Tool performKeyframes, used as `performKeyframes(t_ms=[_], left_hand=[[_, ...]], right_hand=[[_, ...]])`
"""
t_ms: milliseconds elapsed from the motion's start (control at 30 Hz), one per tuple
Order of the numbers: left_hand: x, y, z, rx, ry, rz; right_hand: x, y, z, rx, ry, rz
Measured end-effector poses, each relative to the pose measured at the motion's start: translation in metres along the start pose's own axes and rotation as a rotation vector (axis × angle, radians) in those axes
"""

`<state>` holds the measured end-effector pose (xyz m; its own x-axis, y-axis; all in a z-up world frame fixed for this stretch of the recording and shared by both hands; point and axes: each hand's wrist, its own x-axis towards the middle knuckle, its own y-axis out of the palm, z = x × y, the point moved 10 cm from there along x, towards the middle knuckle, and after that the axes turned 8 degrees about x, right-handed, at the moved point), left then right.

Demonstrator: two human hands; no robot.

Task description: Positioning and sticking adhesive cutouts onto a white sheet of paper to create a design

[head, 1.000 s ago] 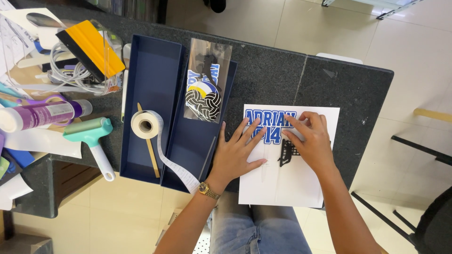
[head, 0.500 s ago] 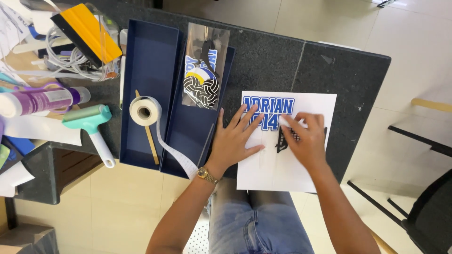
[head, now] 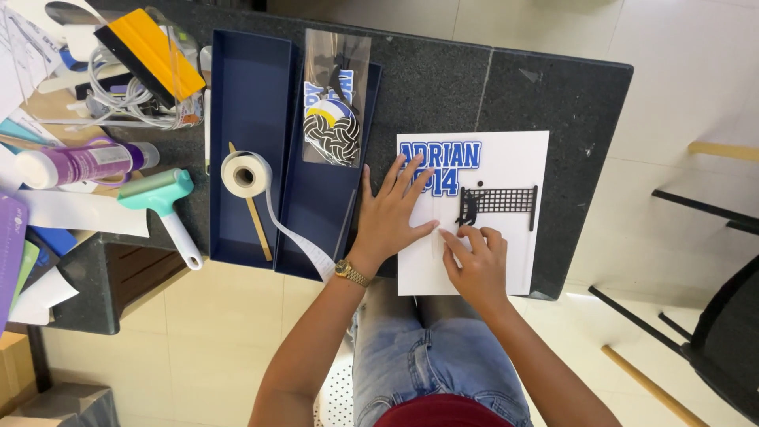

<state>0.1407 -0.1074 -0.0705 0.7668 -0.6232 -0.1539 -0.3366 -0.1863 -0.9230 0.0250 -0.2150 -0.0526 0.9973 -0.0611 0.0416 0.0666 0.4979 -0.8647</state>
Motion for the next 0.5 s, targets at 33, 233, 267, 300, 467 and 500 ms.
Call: performKeyframes(t_ms=[33,233,267,300,467,500], left_hand=[[0.000,0.001,0.000,0.000,-0.004,0.013],[-0.001,0.005,0.000,-0.005,-0.006,0.004],[-0.001,0.003,0.000,-0.003,-0.006,0.002],[-0.001,0.004,0.000,-0.003,-0.003,0.001],[-0.003,0.004,0.000,0.011,0.008,-0.026],[-0.002,0.003,0.000,0.010,0.009,-0.028]], right_hand=[[0.000,0.000,0.003,-0.043,-0.005,0.005],[-0.004,-0.002,0.013,-0.205,-0.026,0.012],[-0.004,-0.002,0.016,-0.240,-0.026,0.011],[-0.003,-0.003,0.017,-0.241,-0.025,0.009],[-0.004,-0.007,0.022,-0.396,-0.084,0.029],[-0.003,-0.009,0.020,-0.399,-0.084,0.028]])
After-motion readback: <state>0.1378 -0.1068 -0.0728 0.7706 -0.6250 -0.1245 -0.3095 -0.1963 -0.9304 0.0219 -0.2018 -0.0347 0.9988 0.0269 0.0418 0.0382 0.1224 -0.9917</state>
